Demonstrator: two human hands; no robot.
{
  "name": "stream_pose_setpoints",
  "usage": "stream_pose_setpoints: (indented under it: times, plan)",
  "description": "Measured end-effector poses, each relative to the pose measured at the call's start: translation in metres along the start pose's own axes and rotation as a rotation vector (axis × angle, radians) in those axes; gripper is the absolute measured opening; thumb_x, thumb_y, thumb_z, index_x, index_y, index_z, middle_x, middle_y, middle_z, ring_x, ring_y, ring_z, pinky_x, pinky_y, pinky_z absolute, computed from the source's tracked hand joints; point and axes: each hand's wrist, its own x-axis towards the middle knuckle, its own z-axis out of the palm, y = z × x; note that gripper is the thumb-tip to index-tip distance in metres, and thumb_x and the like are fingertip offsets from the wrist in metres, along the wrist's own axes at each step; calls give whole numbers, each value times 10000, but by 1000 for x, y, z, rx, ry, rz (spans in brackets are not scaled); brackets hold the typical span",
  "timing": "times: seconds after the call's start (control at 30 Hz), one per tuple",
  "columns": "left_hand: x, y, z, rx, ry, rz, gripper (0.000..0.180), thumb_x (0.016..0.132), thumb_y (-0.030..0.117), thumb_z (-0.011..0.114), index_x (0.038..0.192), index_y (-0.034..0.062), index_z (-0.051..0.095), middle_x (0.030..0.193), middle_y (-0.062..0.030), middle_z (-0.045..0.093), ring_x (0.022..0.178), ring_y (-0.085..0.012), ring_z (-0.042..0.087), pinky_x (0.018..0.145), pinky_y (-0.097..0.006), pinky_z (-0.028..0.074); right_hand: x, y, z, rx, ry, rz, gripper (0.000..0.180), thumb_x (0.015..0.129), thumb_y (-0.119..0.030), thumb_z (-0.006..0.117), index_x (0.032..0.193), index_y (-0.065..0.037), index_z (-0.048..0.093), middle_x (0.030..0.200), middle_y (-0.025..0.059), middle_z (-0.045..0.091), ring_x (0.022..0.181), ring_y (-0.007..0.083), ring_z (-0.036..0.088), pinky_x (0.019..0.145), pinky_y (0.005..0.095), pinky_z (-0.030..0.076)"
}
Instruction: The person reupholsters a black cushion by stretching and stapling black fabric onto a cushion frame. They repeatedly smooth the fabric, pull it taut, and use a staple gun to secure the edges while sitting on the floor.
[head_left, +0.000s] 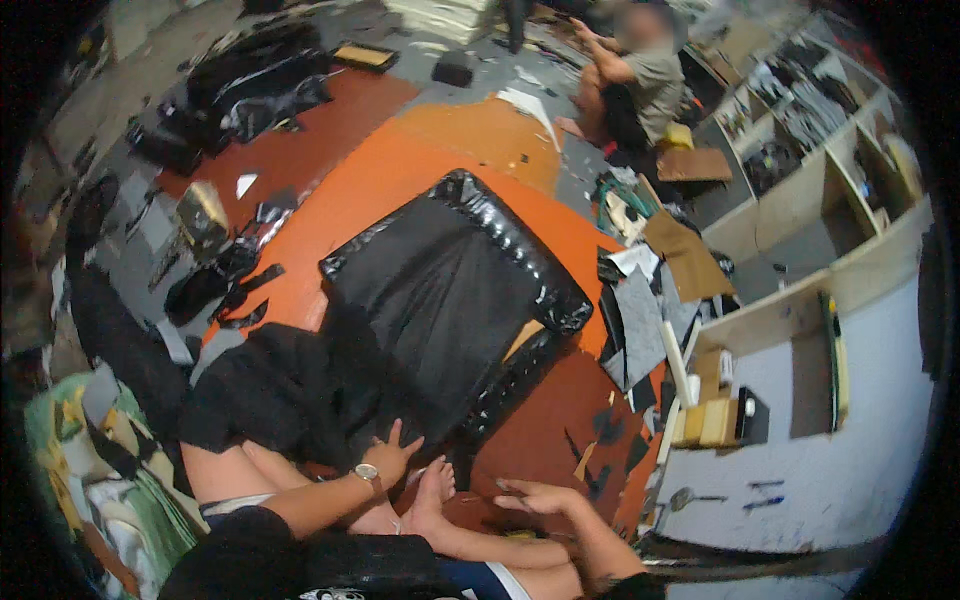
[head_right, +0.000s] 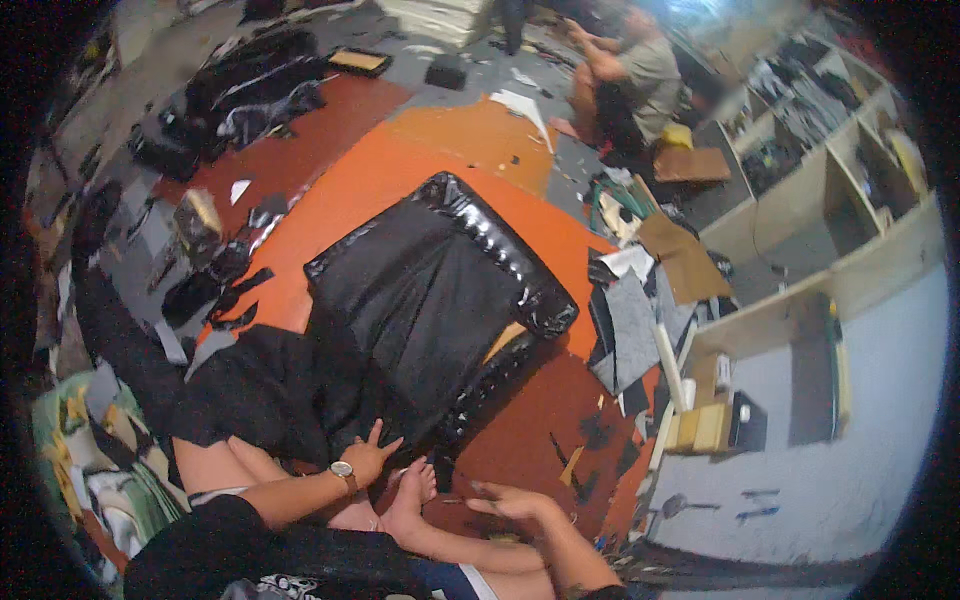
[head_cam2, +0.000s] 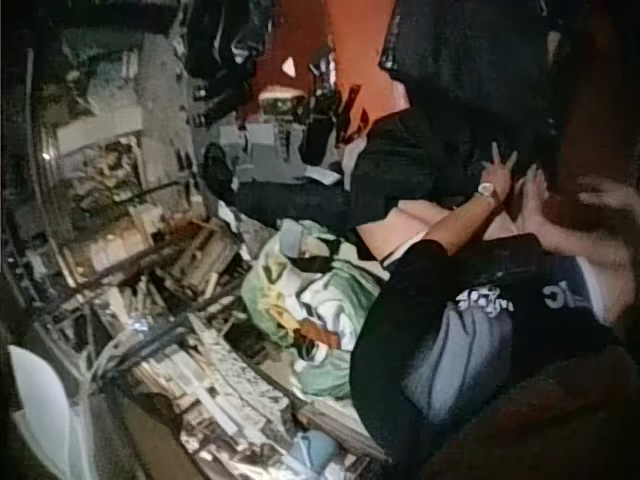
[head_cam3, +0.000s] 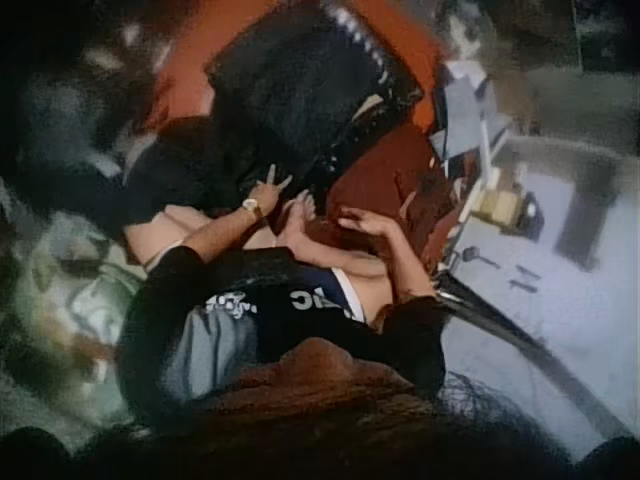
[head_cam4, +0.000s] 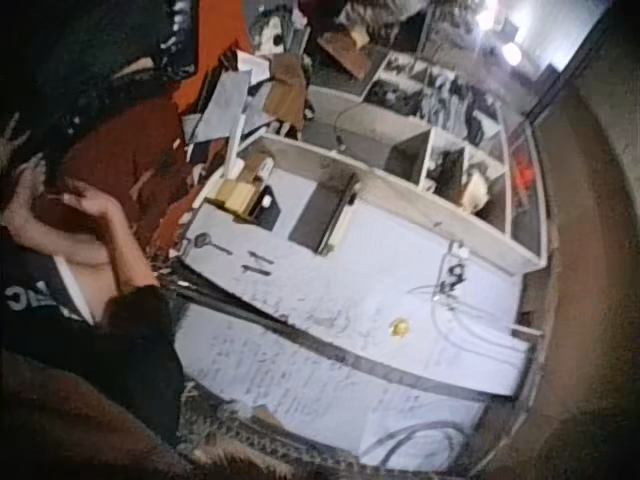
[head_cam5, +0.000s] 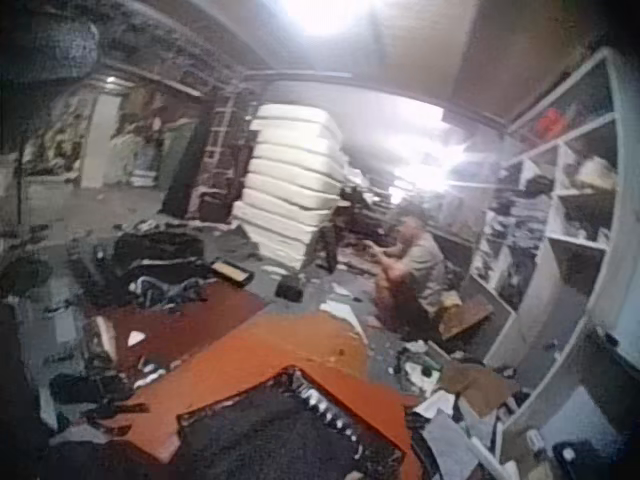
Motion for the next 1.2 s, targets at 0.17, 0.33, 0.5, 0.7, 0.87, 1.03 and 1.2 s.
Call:
stream_pose_setpoints:
  times: [0.17, 0.33, 0.5, 0.7, 0.87, 1.03, 1.2]
  plan:
    - [-25, -5, -21, 21, 38, 117, 742, 987, 137, 574, 1655, 420, 418, 1766, -282, 181, 1094, -481, 725, 914, -509, 625, 103, -61, 1, -44, 148, -93, 984, 969, -704, 677, 1570, 48, 476, 1483, 234, 635, 1390, 356, 596, 1170, 422, 449]
    - [-32, -11, -28, -10, 16, 189, 710, 991, 138, 541, 1637, 418, 454, 1725, -290, 302, 977, -406, 775, 864, -481, 636, 116, -96, -7, -180, 334, -24, 700, 957, -580, 768, 1337, 4, 694, 1172, 176, 754, 1055, 236, 714, 891, 383, 561]
    - [-53, -30, -40, -47, 45, 236, 565, 1033, 175, 518, 1581, 308, 559, 1729, -282, 295, 1003, -398, 779, 881, -479, 639, 108, -116, 7, 128, 271, -89, 552, 966, -476, 797, 1236, 0, 726, 1011, 104, 746, 900, 153, 678, 778, 341, 542]
    - [-88, -39, -67, -64, 64, 260, 467, 1013, 172, 549, 1457, 248, 673, 1740, -227, 310, 962, -399, 788, 802, -483, 655, 148, -138, -1, -49, 344, -133, 673, 971, -500, 793, 1387, 5, 635, 1144, 81, 715, 996, 158, 648, 850, 323, 532]
    - [-116, -62, -87, -87, 114, 252, 455, 956, 179, 652, 1406, 227, 696, 1745, -166, 333, 966, -379, 789, 791, -479, 655, 157, -163, -5, 112, 337, -156, 671, 979, -540, 774, 1348, 8, 657, 1125, 57, 724, 997, 160, 655, 886, 315, 526]
    - [-134, -66, -97, -97, 129, 315, 643, 838, 90, 695, 1463, 235, 661, 1748, -138, 340, 940, -368, 787, 758, -476, 644, 174, -195, -6, -66, 443, -169, 655, 937, -566, 809, 1205, 25, 724, 900, 51, 722, 765, 169, 657, 679, 339, 540]
    - [-148, -78, -87, -107, -6, 281, 865, 805, 106, 720, 1600, 374, 509, 1760, -115, 325, 965, -375, 786, 759, -464, 646, 200, -212, -5, 66, 385, -7, 754, 819, -684, 838, 1122, 4, 785, 1071, 159, 794, 1019, 270, 754, 904, 402, 573]
